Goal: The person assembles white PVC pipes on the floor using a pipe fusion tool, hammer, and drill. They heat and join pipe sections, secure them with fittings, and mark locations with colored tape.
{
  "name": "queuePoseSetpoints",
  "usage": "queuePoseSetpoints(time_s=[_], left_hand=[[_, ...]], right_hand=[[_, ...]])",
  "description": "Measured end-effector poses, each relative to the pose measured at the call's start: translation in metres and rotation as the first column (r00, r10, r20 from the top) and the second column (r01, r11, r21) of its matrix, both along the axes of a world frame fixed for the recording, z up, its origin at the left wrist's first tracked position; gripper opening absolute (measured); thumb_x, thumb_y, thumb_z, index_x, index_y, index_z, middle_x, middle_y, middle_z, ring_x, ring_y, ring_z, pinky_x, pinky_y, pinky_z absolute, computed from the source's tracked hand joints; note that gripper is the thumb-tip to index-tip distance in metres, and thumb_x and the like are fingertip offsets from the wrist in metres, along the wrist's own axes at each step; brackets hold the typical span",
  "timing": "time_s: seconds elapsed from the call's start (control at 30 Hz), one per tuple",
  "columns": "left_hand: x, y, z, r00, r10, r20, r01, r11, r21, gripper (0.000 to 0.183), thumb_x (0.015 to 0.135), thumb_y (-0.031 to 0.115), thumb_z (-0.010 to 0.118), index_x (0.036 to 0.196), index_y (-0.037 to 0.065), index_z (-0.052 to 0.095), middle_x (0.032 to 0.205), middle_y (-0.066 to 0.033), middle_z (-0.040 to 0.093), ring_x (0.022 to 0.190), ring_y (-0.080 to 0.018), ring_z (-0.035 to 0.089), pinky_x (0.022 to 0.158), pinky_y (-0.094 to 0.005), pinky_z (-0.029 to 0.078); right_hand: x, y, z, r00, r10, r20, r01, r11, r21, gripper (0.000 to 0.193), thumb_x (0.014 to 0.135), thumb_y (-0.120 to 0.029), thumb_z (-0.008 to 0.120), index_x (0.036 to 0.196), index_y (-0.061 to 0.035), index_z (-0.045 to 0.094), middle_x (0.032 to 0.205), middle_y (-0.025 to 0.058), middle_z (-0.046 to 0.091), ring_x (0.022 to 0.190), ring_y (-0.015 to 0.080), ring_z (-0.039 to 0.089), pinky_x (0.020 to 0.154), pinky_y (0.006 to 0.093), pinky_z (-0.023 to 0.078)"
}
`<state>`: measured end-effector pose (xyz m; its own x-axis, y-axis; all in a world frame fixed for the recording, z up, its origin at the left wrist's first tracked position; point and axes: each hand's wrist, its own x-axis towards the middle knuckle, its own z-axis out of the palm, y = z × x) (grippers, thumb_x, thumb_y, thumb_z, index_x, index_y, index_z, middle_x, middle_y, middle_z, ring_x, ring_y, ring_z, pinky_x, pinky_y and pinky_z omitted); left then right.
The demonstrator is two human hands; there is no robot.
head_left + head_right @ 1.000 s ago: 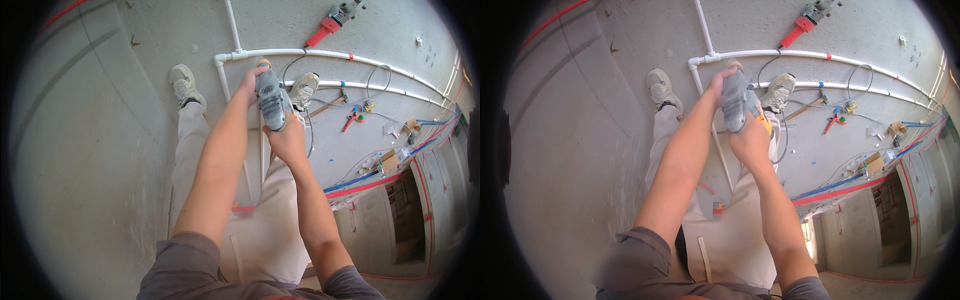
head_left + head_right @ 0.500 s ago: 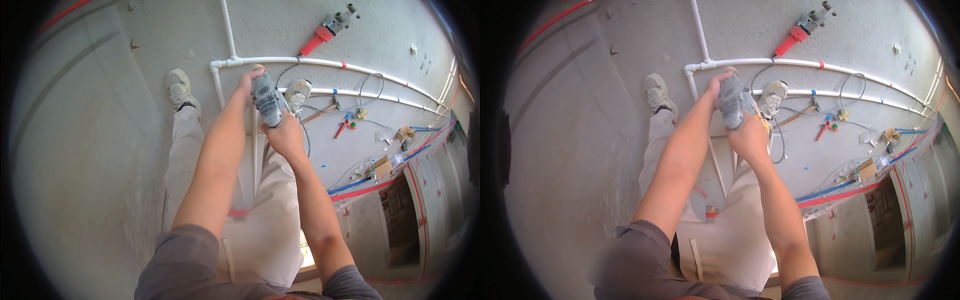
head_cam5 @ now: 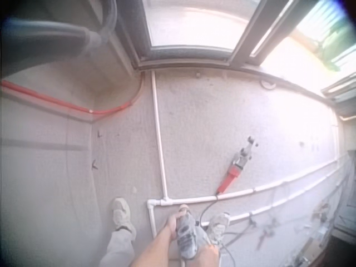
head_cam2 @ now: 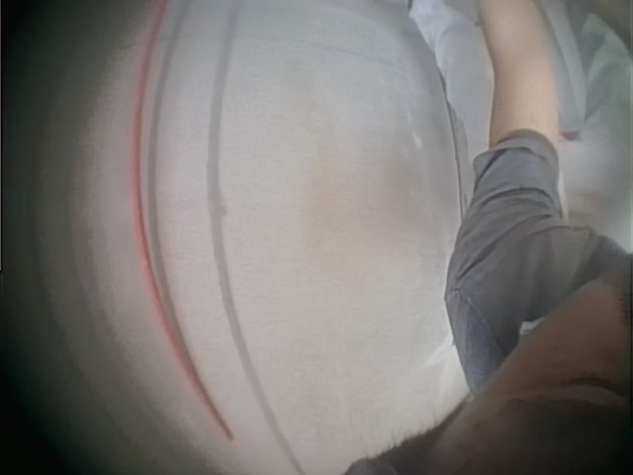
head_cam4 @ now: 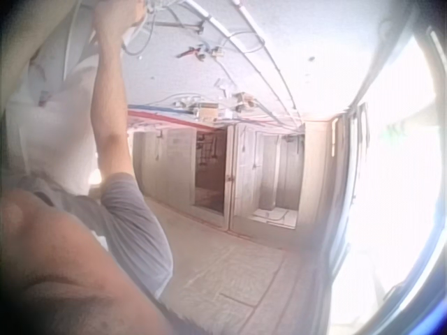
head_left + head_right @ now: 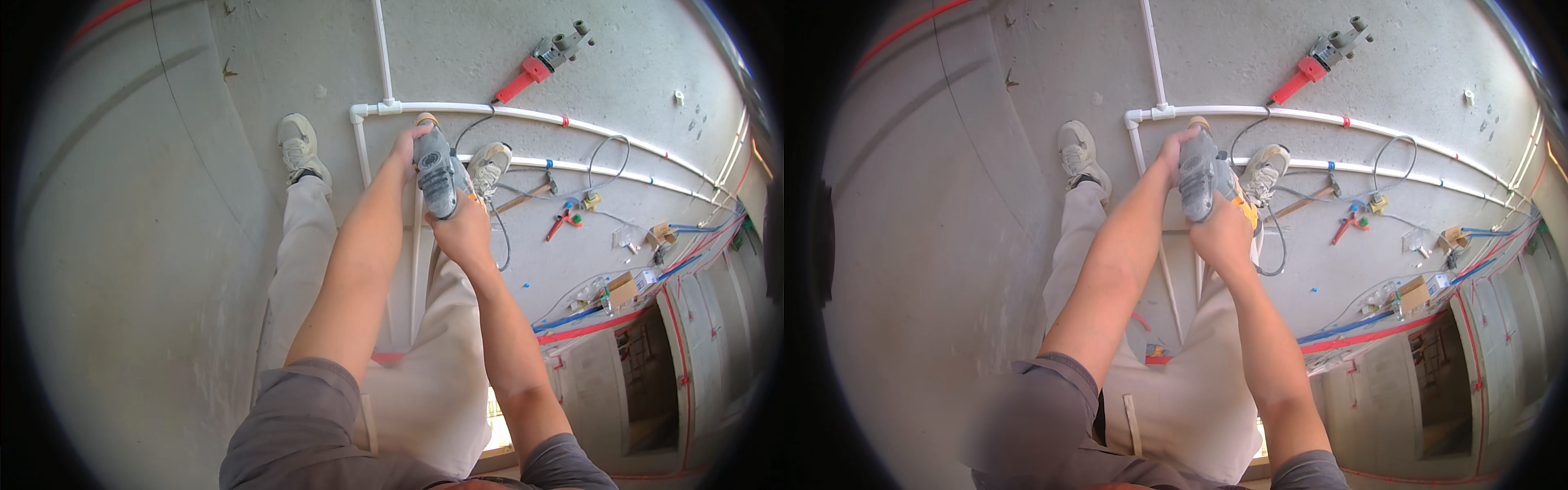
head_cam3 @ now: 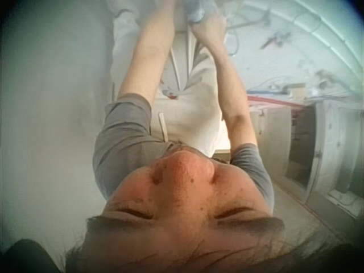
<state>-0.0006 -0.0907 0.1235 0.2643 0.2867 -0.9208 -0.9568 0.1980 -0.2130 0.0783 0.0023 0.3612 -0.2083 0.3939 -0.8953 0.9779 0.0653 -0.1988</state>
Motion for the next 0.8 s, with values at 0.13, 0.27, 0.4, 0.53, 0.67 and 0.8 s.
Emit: queuePoseSetpoints(time_s=[0.13,0.27,0.4,0.53,0.67,0.8], left_hand=[[0.001,-0.002,-0.002,1.0,-0.001,0.006,0.001,1.0,0.003,0.036,0.098,0.041,0.07,0.107,0.007,0.074,0.1,-0.0128,0.077,0.089,-0.0292,0.073,0.087,-0.0455,0.06],[0.002,-0.004,-0.001,0.998,0.053,0.023,-0.054,0.998,0.018,0.034,0.099,0.039,0.07,0.108,0.006,0.074,0.1,-0.0128,0.078,0.088,-0.0286,0.073,0.086,-0.0441,0.06],[0.004,-0.007,-0.004,0.997,0.079,-0.013,-0.078,0.997,0.023,0.035,0.1,0.039,0.07,0.109,0.006,0.074,0.101,-0.0126,0.078,0.086,-0.0282,0.073,0.083,-0.0438,0.061],[0.006,-0.006,-0.006,0.998,0.059,-0.016,-0.059,0.998,-0.008,0.033,0.098,0.038,0.071,0.105,0.006,0.071,0.096,-0.0127,0.077,0.082,-0.0274,0.074,0.082,-0.0446,0.061],[0.015,-0.01,0.012,0.985,0.169,-0.022,-0.168,0.984,0.06,0.036,0.098,0.04,0.071,0.107,0.005,0.07,0.097,-0.0133,0.077,0.082,-0.0278,0.074,0.083,-0.0456,0.062],[0.019,-0.017,0.041,0.967,0.254,-0.004,-0.253,0.966,0.056,0.036,0.099,0.038,0.071,0.108,0.004,0.069,0.097,-0.0136,0.077,0.084,-0.0282,0.074,0.084,-0.0453,0.062]], right_hand=[[0.003,-0.002,0.0,0.999,0.031,-0.01,-0.031,0.999,0.012,0.044,0.081,-0.022,0.086,0.118,-0.0049,0.072,0.101,0.0237,0.078,0.1,0.0455,0.074,0.089,0.0521,0.057],[0.002,-0.007,0.0,0.999,0.049,-0.006,-0.048,0.999,0.017,0.046,0.081,-0.023,0.086,0.121,-0.006,0.071,0.102,0.0234,0.078,0.101,0.0458,0.074,0.089,0.0524,0.056],[0.003,-0.011,-0.004,0.996,0.085,0.004,-0.085,0.996,0.017,0.045,0.081,-0.024,0.086,0.12,-0.0059,0.072,0.102,0.0232,0.078,0.102,0.0454,0.074,0.09,0.0523,0.056],[0.006,-0.007,-0.008,0.994,0.109,-0.011,-0.108,0.994,0.026,0.044,0.081,-0.026,0.086,0.117,-0.0054,0.072,0.101,0.0231,0.078,0.1,0.0448,0.074,0.088,0.0523,0.056],[0.007,-0.01,0.003,0.989,0.143,-0.02,-0.141,0.986,0.086,0.04,0.081,-0.026,0.086,0.111,-0.0052,0.071,0.097,0.0232,0.077,0.098,0.0457,0.074,0.086,0.0531,0.056],[0.007,-0.023,0.03,0.968,0.247,-0.033,-0.246,0.969,0.025,0.031,0.084,-0.025,0.082,0.103,-0.0058,0.066,0.093,0.0237,0.075,0.094,0.0488,0.072,0.081,0.0564,0.055]])
